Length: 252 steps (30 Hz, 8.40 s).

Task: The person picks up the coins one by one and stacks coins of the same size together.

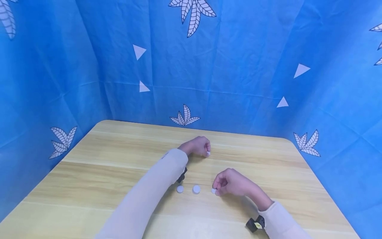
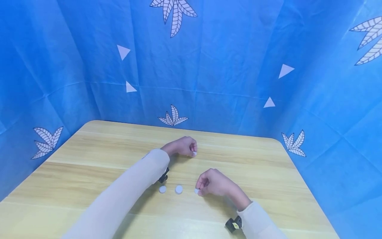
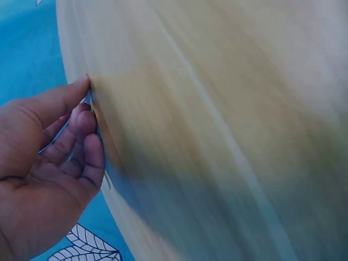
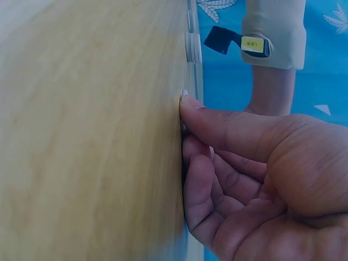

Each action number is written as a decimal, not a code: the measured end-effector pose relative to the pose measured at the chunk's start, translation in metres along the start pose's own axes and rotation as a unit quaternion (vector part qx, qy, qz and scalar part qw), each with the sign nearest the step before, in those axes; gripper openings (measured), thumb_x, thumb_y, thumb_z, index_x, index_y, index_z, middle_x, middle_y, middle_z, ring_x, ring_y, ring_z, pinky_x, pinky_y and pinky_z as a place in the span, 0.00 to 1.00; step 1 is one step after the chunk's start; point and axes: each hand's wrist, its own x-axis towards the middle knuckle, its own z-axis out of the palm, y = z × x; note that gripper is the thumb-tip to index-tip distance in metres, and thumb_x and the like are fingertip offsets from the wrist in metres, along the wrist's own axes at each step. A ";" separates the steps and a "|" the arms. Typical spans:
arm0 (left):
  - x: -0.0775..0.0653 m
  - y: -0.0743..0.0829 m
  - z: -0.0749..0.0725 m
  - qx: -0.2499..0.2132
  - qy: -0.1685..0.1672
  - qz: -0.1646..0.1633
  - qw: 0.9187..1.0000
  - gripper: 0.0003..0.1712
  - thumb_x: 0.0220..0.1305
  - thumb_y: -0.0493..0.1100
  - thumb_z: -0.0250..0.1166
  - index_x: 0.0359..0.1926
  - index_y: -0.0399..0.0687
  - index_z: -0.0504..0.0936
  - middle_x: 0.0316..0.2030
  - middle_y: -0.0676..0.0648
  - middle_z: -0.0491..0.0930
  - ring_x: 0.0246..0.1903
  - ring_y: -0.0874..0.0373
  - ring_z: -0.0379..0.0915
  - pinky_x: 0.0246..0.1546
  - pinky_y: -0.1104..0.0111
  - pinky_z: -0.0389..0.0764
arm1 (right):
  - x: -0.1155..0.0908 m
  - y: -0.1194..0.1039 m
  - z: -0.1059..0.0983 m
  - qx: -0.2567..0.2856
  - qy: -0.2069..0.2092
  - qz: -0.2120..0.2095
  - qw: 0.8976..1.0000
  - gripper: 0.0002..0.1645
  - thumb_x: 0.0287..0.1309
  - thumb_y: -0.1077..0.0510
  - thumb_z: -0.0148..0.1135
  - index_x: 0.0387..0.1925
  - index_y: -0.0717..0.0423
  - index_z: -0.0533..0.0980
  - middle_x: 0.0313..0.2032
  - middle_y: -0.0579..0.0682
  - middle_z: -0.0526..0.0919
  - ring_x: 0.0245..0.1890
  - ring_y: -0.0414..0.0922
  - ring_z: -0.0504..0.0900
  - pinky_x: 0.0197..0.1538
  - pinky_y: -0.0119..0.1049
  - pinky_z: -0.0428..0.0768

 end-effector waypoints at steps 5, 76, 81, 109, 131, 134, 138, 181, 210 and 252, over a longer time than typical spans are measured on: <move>0.000 0.001 0.002 0.020 0.005 0.023 1.000 0.07 0.62 0.38 0.73 0.37 0.46 0.81 0.35 0.51 0.80 0.39 0.58 0.75 0.47 0.67 0.77 | -0.001 0.001 0.000 -0.007 0.001 0.007 1.000 0.08 0.52 0.65 0.75 0.34 0.53 0.85 0.29 0.44 0.85 0.31 0.42 0.82 0.38 0.33 0.82; -0.104 0.035 0.048 -0.138 -0.053 -0.002 0.989 0.02 0.58 0.37 0.76 0.32 0.47 0.89 0.28 0.56 0.85 0.27 0.63 0.74 0.32 0.72 0.77 | 0.000 0.002 0.003 -0.027 0.018 -0.002 0.999 0.08 0.51 0.65 0.77 0.32 0.54 0.84 0.28 0.43 0.86 0.31 0.40 0.83 0.37 0.33 0.83; -0.104 0.040 0.049 -0.144 -0.060 -0.009 0.988 0.04 0.58 0.34 0.75 0.31 0.46 0.88 0.28 0.55 0.85 0.25 0.62 0.74 0.30 0.71 0.77 | -0.001 0.002 0.003 -0.027 0.019 -0.004 0.999 0.08 0.50 0.65 0.77 0.32 0.55 0.84 0.28 0.43 0.86 0.30 0.40 0.83 0.37 0.33 0.83; -0.110 0.048 0.053 -0.159 -0.040 -0.043 0.985 0.04 0.57 0.34 0.76 0.31 0.46 0.89 0.28 0.53 0.87 0.33 0.59 0.80 0.43 0.60 0.83 | 0.000 0.002 0.001 -0.024 0.018 -0.008 1.000 0.09 0.49 0.65 0.78 0.32 0.55 0.84 0.28 0.44 0.85 0.30 0.41 0.83 0.37 0.32 0.83; -0.107 0.048 0.056 -0.058 -0.051 -0.005 0.997 0.07 0.52 0.38 0.80 0.29 0.50 0.88 0.25 0.58 0.84 0.32 0.66 0.77 0.47 0.63 0.81 | 0.000 0.000 0.001 -0.023 0.020 -0.009 0.999 0.10 0.49 0.66 0.78 0.32 0.56 0.84 0.28 0.45 0.86 0.31 0.42 0.83 0.37 0.32 0.83; -0.108 0.050 0.056 -0.062 -0.051 -0.012 0.997 0.07 0.52 0.38 0.80 0.29 0.50 0.88 0.26 0.58 0.84 0.32 0.65 0.77 0.45 0.65 0.81 | 0.000 -0.001 0.001 -0.018 0.018 -0.006 1.000 0.10 0.48 0.64 0.79 0.32 0.56 0.84 0.28 0.45 0.86 0.31 0.42 0.83 0.37 0.32 0.83; -0.110 0.053 0.056 -0.068 -0.049 -0.018 0.996 0.08 0.52 0.37 0.80 0.29 0.49 0.87 0.26 0.57 0.83 0.31 0.64 0.77 0.42 0.68 0.81 | 0.000 0.000 0.000 -0.015 0.016 -0.003 1.000 0.11 0.48 0.63 0.80 0.32 0.56 0.83 0.28 0.45 0.85 0.31 0.41 0.83 0.38 0.32 0.83; -0.025 -0.028 -0.009 -0.009 0.116 0.019 0.993 0.03 0.62 0.32 0.68 0.37 0.39 0.87 0.34 0.48 0.84 0.34 0.57 0.76 0.42 0.67 0.80 | 0.002 -0.003 0.001 -0.018 0.016 0.029 0.999 0.10 0.48 0.64 0.79 0.31 0.52 0.83 0.27 0.42 0.84 0.31 0.43 0.83 0.37 0.34 0.83; 0.002 -0.052 -0.024 -0.047 0.095 -0.073 0.992 0.08 0.65 0.40 0.72 0.42 0.42 0.84 0.42 0.47 0.81 0.41 0.54 0.74 0.47 0.64 0.78 | 0.003 -0.002 0.004 -0.024 0.021 0.022 0.999 0.10 0.48 0.64 0.79 0.31 0.52 0.84 0.28 0.42 0.85 0.31 0.42 0.83 0.37 0.33 0.83; -0.035 -0.023 -0.043 -0.113 0.070 0.012 0.991 0.07 0.60 0.30 0.66 0.40 0.41 0.86 0.39 0.47 0.85 0.39 0.55 0.80 0.45 0.67 0.83 | -0.001 -0.004 0.004 -0.032 0.022 0.021 0.999 0.10 0.48 0.63 0.79 0.32 0.53 0.84 0.29 0.41 0.85 0.33 0.42 0.83 0.38 0.34 0.82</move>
